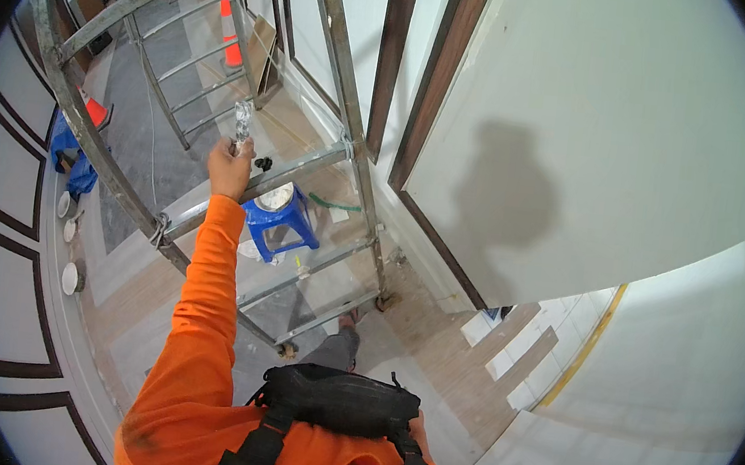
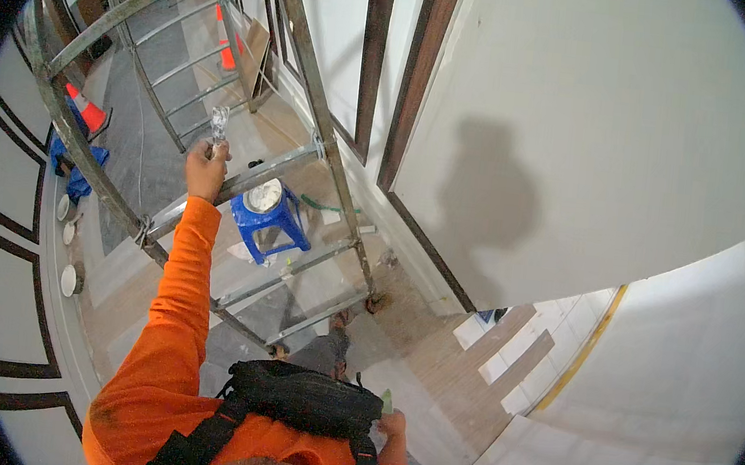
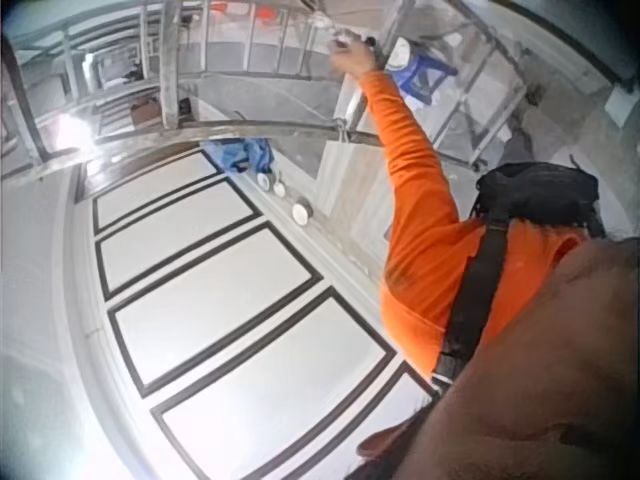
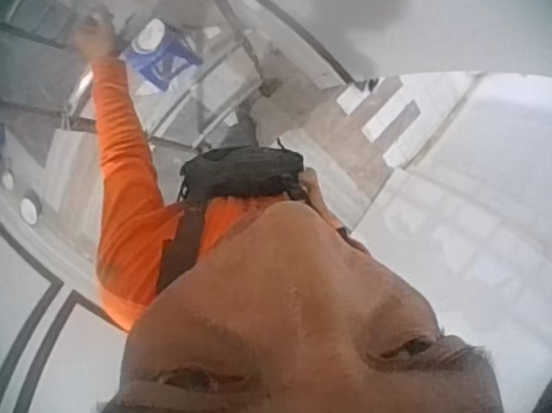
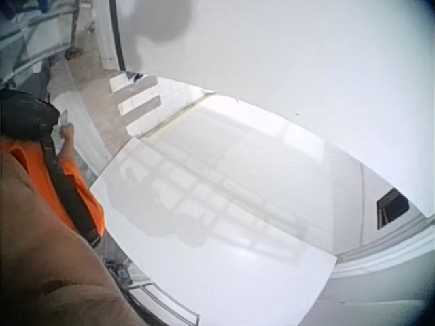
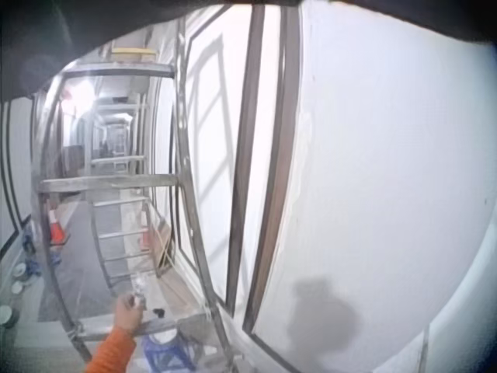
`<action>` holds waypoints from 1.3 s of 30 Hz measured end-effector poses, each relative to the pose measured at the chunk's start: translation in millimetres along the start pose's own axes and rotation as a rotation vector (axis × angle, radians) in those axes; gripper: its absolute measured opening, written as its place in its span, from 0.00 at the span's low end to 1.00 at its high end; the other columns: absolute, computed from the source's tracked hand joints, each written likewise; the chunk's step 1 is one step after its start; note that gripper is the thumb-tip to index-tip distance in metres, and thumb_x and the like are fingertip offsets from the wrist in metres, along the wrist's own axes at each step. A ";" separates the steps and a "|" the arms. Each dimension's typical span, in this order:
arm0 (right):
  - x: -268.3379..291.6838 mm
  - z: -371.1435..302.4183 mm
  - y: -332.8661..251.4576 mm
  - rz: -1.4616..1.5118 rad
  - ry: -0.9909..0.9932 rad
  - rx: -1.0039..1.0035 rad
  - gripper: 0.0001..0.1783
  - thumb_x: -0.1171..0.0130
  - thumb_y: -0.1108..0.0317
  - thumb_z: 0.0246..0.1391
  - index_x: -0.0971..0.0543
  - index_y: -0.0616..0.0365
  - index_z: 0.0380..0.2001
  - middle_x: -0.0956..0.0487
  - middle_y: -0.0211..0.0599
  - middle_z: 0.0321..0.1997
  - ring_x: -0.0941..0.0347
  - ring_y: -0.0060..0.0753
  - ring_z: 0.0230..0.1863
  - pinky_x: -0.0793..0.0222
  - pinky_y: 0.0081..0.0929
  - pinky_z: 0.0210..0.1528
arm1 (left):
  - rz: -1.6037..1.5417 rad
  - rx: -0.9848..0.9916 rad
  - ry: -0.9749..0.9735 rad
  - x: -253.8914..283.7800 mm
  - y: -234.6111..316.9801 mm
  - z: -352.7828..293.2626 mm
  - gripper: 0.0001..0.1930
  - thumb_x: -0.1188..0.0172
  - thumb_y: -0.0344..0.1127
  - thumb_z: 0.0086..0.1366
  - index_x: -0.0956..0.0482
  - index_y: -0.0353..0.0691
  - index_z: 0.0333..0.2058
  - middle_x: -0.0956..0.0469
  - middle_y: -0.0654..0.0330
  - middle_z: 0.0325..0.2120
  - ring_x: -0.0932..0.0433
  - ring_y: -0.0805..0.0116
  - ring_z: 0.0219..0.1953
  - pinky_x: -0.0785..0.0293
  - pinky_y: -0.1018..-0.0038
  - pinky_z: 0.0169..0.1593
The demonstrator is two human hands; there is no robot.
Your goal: The person applies patching compound to a wall surface using a putty knife and a flexible spreader, then smooths the surface by wiping it with a sanding block.
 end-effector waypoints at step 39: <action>67.3 167.3 -352.1 -0.430 0.096 0.409 0.36 0.33 0.55 0.47 0.24 0.61 0.58 0.20 0.59 0.54 0.23 0.60 0.56 0.28 0.51 0.57 | -0.437 0.252 0.130 23.0 43.5 -16.6 0.08 0.38 0.38 0.72 0.21 0.39 0.39 0.28 0.70 0.19 0.35 0.83 0.17 0.41 0.83 0.21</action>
Point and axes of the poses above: each hand's wrist, its own z-axis towards the middle knuckle, its own x-axis out of the back of the hand, y = z × x, the point moved 7 cm from there along z, towards the middle knuckle
